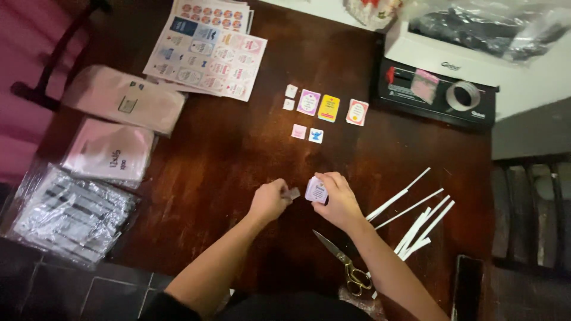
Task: The person uses gold-handled scissors to cut a sheet of printed labels into smaller pieces on a wooden table. They trim the edges of the sheet, then cut it into vertical strips and smaller sections, placing the cut pieces on the table.
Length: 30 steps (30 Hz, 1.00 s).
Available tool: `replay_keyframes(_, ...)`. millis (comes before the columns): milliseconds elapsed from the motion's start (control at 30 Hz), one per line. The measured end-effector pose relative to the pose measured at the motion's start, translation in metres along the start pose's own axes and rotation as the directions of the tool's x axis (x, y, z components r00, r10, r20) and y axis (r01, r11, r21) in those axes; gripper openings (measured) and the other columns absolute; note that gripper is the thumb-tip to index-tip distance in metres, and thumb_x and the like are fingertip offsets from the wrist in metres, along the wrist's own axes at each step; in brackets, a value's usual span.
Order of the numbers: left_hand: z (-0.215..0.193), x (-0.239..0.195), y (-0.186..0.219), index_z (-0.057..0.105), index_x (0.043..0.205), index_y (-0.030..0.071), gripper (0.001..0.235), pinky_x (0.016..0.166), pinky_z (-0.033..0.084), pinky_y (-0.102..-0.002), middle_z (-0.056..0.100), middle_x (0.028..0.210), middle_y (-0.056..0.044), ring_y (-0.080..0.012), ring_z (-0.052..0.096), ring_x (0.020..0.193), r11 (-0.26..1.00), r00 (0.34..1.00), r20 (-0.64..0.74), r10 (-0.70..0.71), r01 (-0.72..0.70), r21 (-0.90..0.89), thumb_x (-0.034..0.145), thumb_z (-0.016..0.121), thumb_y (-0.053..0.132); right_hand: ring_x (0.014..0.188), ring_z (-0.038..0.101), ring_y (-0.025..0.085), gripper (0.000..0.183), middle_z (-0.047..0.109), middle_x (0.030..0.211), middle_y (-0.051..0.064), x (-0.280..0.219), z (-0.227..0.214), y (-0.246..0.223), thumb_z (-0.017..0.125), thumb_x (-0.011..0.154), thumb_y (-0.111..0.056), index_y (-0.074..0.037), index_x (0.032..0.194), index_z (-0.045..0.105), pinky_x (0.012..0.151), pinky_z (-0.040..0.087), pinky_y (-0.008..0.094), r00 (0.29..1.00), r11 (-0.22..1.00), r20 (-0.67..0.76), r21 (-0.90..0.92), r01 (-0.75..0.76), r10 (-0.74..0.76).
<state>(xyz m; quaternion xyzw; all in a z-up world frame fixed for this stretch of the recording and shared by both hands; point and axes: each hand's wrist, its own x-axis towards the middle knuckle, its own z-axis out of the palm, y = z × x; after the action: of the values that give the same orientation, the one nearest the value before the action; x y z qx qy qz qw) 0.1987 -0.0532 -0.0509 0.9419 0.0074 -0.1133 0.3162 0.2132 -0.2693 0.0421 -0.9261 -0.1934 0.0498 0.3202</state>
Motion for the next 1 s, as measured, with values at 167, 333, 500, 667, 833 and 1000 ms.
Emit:
replay_keyframes(167,-0.005,-0.016,0.005,0.071,0.099,0.002,0.028,0.067,0.057,-0.034,0.074,0.082,-0.007,-0.0186,0.070,0.073,0.661,0.966,0.255,-0.045,0.220,-0.718,0.077,0.085,0.014,0.117,0.061,0.033,0.068,0.058,0.127,0.013,-0.009,0.001,0.006,0.083,0.069,-0.009,-0.006,0.132,0.059,0.098,0.053,0.039,0.994,0.989,-0.064,0.124,-0.079,0.088)
replay_keyframes(333,-0.023,-0.022,0.012,0.070,0.102,0.000,0.024,0.063,0.056,-0.029,0.072,0.084,-0.007,-0.0140,0.065,0.070,0.402,0.950,0.312,-0.024,0.295,-0.867,0.083,0.081,0.009,0.117,0.062,0.033,0.067,0.057,0.127,0.014,-0.010,-0.001,-0.008,0.082,0.070,-0.007,-0.006,0.132,0.059,0.098,0.053,0.038,0.990,0.982,-0.034,0.137,-0.128,0.133)
replay_keyframes(500,-0.040,-0.033,0.029,0.064,0.110,0.006,0.040,0.062,0.054,-0.028,0.073,0.088,-0.002,-0.0110,0.066,0.072,0.461,0.961,0.244,0.129,0.159,-0.873,0.076,0.082,0.013,0.118,0.061,0.037,0.067,0.056,0.129,0.017,-0.020,0.010,-0.033,0.079,0.068,-0.003,-0.005,0.132,0.059,0.098,0.053,0.040,1.000,0.991,-0.030,0.130,0.014,-0.010)
replay_keyframes(667,-0.013,-0.044,0.006,0.074,0.111,-0.001,0.034,0.066,0.052,-0.028,0.072,0.089,-0.006,-0.0134,0.063,0.075,0.613,0.927,0.366,0.089,0.238,-0.753,0.087,0.080,0.023,0.118,0.061,0.037,0.066,0.055,0.129,0.018,-0.040,0.040,-0.049,0.077,0.070,0.001,-0.004,0.132,0.058,0.099,0.054,0.040,0.988,0.975,-0.117,0.186,0.120,-0.099)
replay_keyframes(833,-0.003,-0.056,-0.016,0.070,0.118,0.001,0.028,0.074,0.059,-0.034,0.074,0.101,-0.008,-0.0174,0.070,0.086,0.293,0.818,0.567,0.092,0.522,-0.801,0.092,0.068,0.012,0.120,0.059,0.035,0.072,0.051,0.130,0.016,-0.036,0.027,-0.075,0.080,0.068,-0.001,-0.003,0.134,0.052,0.095,0.054,0.038,0.997,0.939,0.075,0.343,-0.002,-0.025)
replay_keyframes(1000,-0.016,-0.067,-0.026,0.057,0.139,0.011,0.044,0.086,0.060,-0.043,0.071,0.109,-0.010,-0.0241,0.069,0.097,0.063,0.777,0.616,0.134,0.613,-0.787,0.095,0.054,0.011,0.116,0.060,0.034,0.059,0.062,0.121,0.015,-0.001,0.029,0.011,0.092,0.073,-0.026,-0.007,0.122,0.065,0.099,0.051,0.043,0.999,0.999,0.018,0.018,-0.038,0.038)
